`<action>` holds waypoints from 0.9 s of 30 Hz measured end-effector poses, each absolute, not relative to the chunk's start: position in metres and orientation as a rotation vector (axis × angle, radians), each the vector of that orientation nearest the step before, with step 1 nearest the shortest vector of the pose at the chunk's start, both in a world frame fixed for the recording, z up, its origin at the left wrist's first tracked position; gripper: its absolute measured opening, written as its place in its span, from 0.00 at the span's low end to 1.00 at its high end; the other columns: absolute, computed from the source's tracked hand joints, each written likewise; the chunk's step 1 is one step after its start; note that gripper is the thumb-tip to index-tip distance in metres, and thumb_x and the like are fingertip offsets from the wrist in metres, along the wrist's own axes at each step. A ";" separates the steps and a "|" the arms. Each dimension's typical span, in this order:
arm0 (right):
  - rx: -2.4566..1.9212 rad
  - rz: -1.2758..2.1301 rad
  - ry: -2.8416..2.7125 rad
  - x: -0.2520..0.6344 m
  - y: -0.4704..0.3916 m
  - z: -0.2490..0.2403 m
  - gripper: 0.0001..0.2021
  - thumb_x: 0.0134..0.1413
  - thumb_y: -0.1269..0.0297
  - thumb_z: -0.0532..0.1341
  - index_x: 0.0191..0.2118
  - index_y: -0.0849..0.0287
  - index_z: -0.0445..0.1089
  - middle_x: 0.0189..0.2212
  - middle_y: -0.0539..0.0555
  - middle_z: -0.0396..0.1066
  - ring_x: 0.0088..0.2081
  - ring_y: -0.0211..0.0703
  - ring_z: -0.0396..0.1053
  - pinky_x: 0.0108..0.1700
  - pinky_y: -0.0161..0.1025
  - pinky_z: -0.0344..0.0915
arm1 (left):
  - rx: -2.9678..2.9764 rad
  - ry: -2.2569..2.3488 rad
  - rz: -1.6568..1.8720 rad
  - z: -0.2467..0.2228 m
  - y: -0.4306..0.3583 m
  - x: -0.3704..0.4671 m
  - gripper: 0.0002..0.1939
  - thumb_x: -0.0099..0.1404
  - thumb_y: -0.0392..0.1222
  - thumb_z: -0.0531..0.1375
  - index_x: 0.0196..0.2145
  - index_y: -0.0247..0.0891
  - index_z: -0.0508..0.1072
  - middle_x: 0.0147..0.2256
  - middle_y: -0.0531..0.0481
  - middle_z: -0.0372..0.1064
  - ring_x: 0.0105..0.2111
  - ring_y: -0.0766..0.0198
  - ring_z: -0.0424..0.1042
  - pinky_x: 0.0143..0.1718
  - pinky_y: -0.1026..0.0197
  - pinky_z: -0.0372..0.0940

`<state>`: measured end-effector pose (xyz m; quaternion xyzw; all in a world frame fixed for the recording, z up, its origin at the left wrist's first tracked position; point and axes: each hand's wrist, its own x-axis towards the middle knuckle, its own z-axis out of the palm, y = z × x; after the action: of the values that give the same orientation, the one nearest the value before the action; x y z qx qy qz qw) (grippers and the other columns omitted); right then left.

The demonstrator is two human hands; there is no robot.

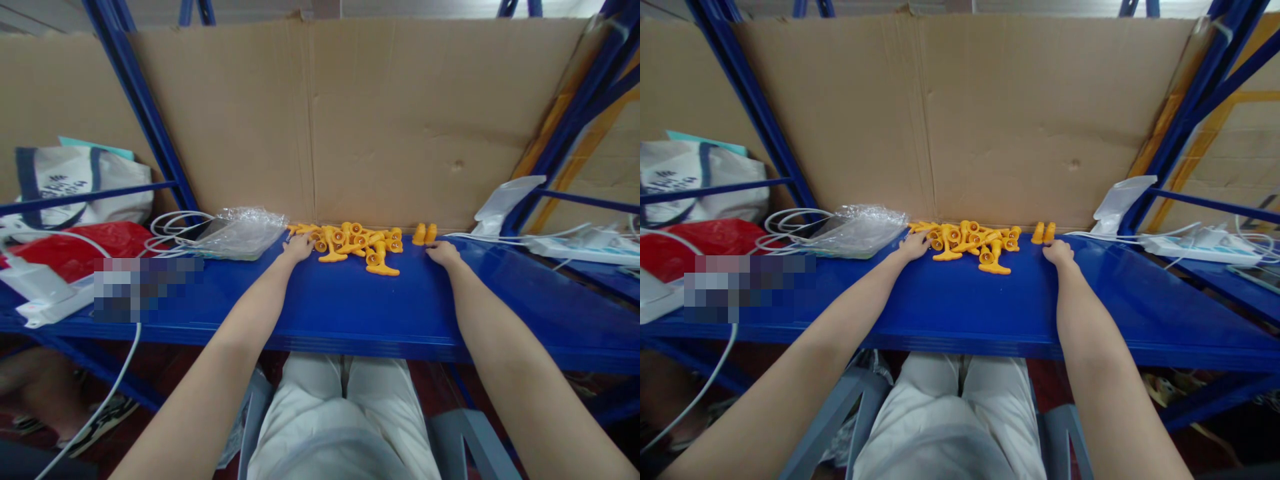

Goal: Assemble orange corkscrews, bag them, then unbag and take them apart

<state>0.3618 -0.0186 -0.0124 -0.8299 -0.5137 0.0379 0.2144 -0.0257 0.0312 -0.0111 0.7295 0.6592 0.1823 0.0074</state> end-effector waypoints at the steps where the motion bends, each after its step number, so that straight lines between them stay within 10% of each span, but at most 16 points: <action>1: -2.303 0.104 -1.425 0.362 -0.018 -0.013 0.20 0.58 0.67 0.59 0.55 0.55 0.76 0.58 0.59 0.71 0.62 0.60 0.65 0.61 0.55 0.63 | 2.282 2.091 0.569 -0.010 0.030 -0.025 0.25 0.72 0.46 0.50 0.65 0.41 0.63 0.64 0.38 0.62 0.65 0.44 0.59 0.61 0.35 0.59; 14: -2.299 0.115 -1.442 0.363 -0.019 -0.012 0.21 0.58 0.66 0.58 0.56 0.55 0.76 0.58 0.58 0.71 0.61 0.59 0.66 0.62 0.54 0.63 | 2.338 1.962 0.510 0.004 0.025 -0.020 0.18 0.63 0.45 0.61 0.50 0.39 0.78 0.52 0.42 0.76 0.56 0.48 0.72 0.55 0.60 0.66; 27: -2.281 0.082 -1.442 0.366 -0.015 -0.016 0.20 0.56 0.66 0.60 0.54 0.55 0.77 0.56 0.60 0.73 0.60 0.61 0.67 0.61 0.56 0.64 | 2.180 2.185 0.835 0.012 0.019 -0.016 0.12 0.67 0.36 0.55 0.43 0.34 0.77 0.45 0.34 0.77 0.49 0.49 0.76 0.47 0.57 0.68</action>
<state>0.3664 -0.0151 -0.0160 -0.8244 -0.5210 0.0295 0.2192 -0.0164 0.0187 0.0115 0.6814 0.6832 0.2610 -0.0280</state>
